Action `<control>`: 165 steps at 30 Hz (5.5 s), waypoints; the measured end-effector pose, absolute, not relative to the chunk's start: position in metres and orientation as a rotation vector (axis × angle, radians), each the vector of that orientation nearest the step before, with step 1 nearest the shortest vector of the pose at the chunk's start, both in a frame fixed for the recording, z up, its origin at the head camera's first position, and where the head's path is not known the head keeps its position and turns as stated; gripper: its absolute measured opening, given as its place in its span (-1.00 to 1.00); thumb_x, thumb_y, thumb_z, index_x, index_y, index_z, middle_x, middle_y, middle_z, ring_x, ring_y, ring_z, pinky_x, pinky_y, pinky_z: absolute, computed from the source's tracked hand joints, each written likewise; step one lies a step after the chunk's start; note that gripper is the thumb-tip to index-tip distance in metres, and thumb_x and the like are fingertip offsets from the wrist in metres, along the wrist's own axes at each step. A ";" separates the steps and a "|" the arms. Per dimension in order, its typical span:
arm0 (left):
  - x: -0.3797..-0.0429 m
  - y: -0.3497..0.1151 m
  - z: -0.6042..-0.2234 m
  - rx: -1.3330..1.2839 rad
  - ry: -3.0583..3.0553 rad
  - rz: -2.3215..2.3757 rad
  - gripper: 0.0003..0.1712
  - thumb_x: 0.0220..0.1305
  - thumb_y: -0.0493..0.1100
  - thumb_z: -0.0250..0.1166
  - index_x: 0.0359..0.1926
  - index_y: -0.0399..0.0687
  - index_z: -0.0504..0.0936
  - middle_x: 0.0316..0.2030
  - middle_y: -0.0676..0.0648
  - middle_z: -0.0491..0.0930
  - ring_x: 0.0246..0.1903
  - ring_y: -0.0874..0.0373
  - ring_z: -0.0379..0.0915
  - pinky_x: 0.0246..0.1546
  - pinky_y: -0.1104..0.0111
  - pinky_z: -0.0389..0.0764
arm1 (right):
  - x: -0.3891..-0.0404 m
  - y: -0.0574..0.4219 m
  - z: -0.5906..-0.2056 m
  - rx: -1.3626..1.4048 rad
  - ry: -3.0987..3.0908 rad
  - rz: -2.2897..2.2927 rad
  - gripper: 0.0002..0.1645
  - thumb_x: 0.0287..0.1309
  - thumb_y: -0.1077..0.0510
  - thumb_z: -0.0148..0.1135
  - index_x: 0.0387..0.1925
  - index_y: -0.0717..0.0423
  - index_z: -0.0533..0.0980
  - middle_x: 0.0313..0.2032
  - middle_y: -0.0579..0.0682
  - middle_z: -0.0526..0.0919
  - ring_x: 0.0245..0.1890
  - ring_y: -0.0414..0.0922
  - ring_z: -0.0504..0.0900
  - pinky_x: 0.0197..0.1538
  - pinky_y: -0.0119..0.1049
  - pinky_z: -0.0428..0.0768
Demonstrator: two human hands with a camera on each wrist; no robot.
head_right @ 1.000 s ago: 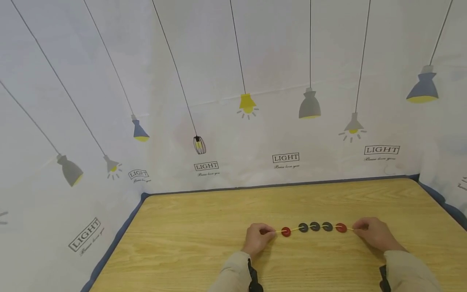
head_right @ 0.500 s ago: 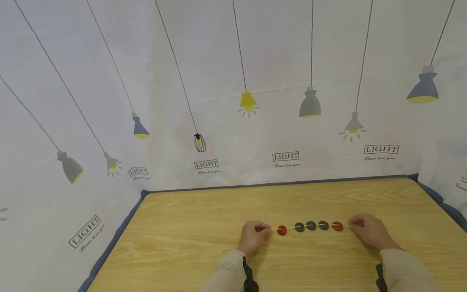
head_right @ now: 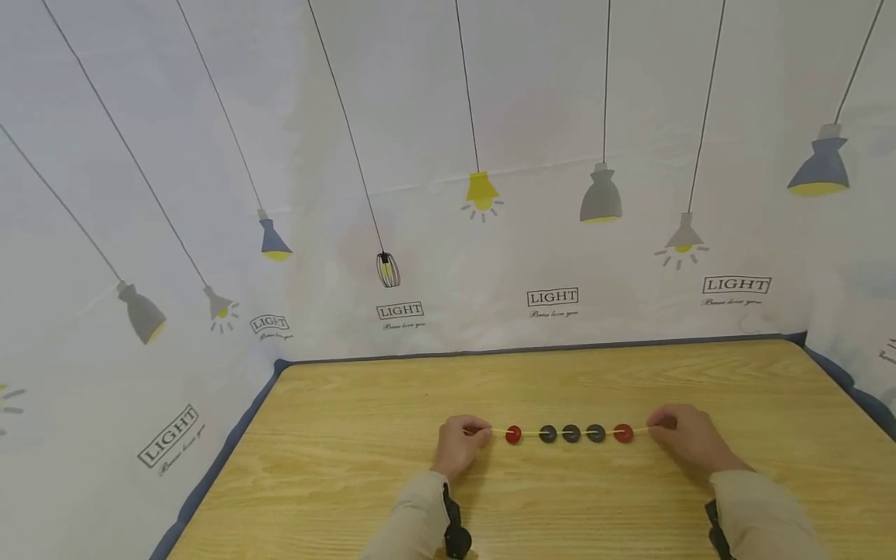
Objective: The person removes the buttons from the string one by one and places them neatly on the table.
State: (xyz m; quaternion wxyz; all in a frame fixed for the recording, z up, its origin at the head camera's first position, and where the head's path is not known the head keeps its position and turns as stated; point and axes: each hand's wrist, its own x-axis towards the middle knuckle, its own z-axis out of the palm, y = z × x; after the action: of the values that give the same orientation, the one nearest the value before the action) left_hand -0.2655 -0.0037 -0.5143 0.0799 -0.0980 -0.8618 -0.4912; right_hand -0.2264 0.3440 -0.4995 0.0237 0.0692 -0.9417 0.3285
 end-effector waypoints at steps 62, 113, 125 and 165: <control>-0.268 -0.119 -0.515 -0.198 -2.658 -1.579 -0.83 -0.06 -0.35 0.30 -0.36 -0.33 0.59 -0.49 -0.04 0.53 -0.49 0.22 0.40 -0.46 0.42 0.44 | -0.246 0.246 -0.506 0.397 -2.846 1.161 -0.88 0.08 0.19 0.16 -0.38 0.17 0.55 -0.41 -0.09 0.56 -0.38 -0.16 0.48 -0.32 -0.28 0.45; -0.276 -0.104 -0.515 -0.431 -2.677 -1.411 -0.91 -0.05 -0.40 0.30 -0.42 -0.32 0.62 -0.58 -0.07 0.51 -0.58 0.30 0.27 -0.55 0.49 0.33 | -0.280 0.080 -0.499 0.625 -2.664 1.441 -0.89 0.04 0.33 0.16 -0.34 0.31 0.53 -0.39 0.03 0.58 -0.38 -0.08 0.52 -0.32 -0.31 0.48; -0.273 -0.100 -0.516 -0.405 -2.656 -1.477 -0.90 -0.06 -0.38 0.31 -0.42 -0.31 0.62 -0.53 -0.07 0.51 -0.52 0.26 0.32 -0.48 0.47 0.36 | -0.279 0.067 -0.506 0.504 -2.744 1.434 -0.91 -0.07 0.37 0.23 -0.42 0.25 0.54 -0.45 -0.02 0.55 -0.40 -0.16 0.48 -0.31 -0.28 0.46; -0.279 -0.102 -0.502 -0.377 -2.684 -1.616 -0.89 0.14 -0.23 0.21 -0.41 -0.20 0.60 -0.46 0.01 0.55 -0.41 0.23 0.42 -0.36 0.40 0.43 | -0.285 0.062 -0.507 0.622 -2.760 1.262 -0.94 -0.09 0.26 0.28 -0.55 0.18 0.55 -0.57 -0.12 0.52 -0.52 -0.21 0.41 -0.42 -0.34 0.40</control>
State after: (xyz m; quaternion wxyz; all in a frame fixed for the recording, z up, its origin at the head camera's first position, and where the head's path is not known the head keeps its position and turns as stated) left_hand -0.2787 -0.1019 -0.5018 -0.0071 -0.1194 -0.8505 -0.5122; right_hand -0.2852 0.0619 -0.5068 0.0219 0.2008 -0.8907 0.4073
